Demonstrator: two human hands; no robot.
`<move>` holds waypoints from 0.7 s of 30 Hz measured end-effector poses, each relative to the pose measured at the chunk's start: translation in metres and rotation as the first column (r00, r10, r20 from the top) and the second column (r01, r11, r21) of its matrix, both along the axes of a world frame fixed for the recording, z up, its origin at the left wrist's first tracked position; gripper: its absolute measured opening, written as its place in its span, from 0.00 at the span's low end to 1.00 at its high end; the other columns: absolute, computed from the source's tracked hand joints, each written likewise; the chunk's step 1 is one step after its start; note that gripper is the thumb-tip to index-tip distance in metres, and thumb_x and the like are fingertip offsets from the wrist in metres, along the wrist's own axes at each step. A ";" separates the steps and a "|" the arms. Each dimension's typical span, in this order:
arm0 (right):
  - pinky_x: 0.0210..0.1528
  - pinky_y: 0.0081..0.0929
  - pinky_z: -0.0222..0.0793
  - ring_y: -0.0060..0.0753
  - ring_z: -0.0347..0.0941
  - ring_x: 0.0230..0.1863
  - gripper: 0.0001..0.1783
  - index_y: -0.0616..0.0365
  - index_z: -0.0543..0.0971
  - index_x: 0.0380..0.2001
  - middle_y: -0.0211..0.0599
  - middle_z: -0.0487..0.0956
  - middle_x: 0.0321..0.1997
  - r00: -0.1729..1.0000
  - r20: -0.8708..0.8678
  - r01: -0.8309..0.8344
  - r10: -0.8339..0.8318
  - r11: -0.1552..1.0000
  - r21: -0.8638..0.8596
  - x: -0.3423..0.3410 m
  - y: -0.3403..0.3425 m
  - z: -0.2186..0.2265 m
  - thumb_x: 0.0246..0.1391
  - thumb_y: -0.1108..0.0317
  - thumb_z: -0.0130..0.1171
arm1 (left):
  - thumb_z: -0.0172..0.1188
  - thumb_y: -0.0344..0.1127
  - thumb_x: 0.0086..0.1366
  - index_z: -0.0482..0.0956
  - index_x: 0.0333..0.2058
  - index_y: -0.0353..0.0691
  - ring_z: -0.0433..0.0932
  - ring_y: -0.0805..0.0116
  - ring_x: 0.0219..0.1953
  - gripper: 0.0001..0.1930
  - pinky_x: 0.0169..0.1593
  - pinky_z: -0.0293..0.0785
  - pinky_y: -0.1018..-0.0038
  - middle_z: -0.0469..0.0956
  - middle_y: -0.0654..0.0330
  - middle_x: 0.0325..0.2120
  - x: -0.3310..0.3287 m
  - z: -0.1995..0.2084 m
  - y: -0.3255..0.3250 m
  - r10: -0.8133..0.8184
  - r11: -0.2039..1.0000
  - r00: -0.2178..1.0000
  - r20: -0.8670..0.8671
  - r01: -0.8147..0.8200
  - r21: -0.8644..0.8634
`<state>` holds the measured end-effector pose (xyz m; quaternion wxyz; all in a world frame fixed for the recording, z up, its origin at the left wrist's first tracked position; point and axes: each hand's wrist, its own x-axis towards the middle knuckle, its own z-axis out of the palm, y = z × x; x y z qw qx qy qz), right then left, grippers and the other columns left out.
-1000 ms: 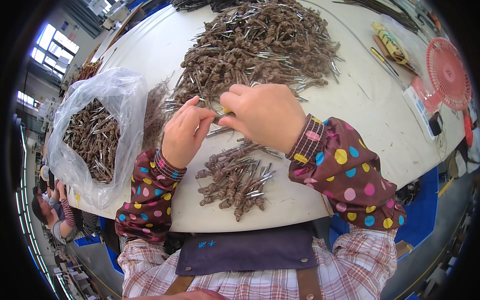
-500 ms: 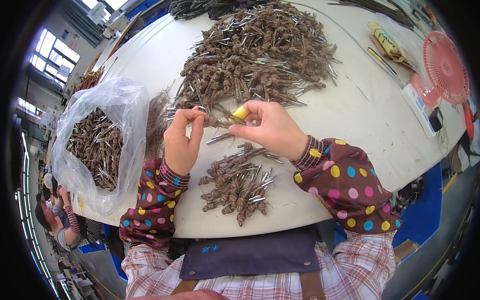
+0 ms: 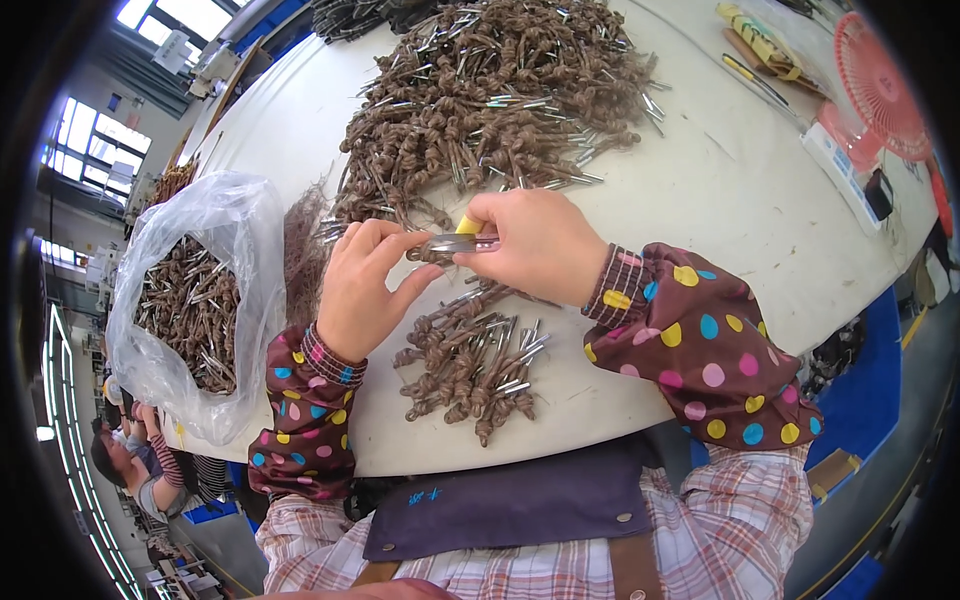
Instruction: Assembling leather or fiber tassels onto metal keychain hardware using a small nipper or pliers.
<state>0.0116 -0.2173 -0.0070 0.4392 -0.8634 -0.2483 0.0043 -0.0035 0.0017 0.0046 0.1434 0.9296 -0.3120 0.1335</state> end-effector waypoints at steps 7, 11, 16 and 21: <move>0.26 0.23 0.65 0.27 0.69 0.22 0.14 0.61 0.75 0.30 0.36 0.73 0.20 0.997 0.014 -0.078 0.077 0.993 0.091 -0.003 0.002 -0.001 0.43 0.65 0.68 | 0.62 0.36 0.58 0.80 0.39 0.38 0.72 0.66 0.26 0.12 0.31 0.70 0.74 0.73 0.59 0.25 -0.001 -0.002 0.000 -0.098 0.962 0.894 -0.437 -0.027 -0.272; 0.24 0.16 0.61 0.15 0.64 0.21 0.12 0.61 0.75 0.31 0.26 0.72 0.20 0.994 0.002 -0.106 0.107 0.975 0.196 -0.003 0.002 -0.003 0.46 0.67 0.67 | 0.59 0.34 0.60 0.79 0.44 0.38 0.70 0.75 0.25 0.14 0.31 0.68 0.79 0.74 0.61 0.24 0.006 -0.006 0.006 -0.137 0.943 0.809 -0.571 -0.070 -0.325; 0.24 0.10 0.55 0.05 0.58 0.23 0.10 0.62 0.75 0.31 0.17 0.71 0.22 0.955 -0.248 -0.067 0.160 0.937 0.343 -0.002 0.003 0.003 0.49 0.70 0.65 | 0.57 0.31 0.62 0.79 0.46 0.40 0.67 0.82 0.27 0.13 0.32 0.67 0.83 0.76 0.66 0.25 0.006 -0.011 0.008 -0.315 0.789 0.679 -0.663 -0.201 -0.581; 0.29 0.19 0.64 0.18 0.65 0.25 0.13 0.62 0.76 0.32 0.31 0.73 0.23 0.954 -0.250 -0.052 0.163 0.916 0.398 0.005 0.005 -0.016 0.46 0.67 0.66 | 0.57 0.31 0.62 0.80 0.43 0.40 0.75 0.75 0.23 0.11 0.29 0.70 0.79 0.79 0.60 0.22 0.004 -0.014 0.002 -0.158 0.872 0.873 -0.462 -0.097 -0.481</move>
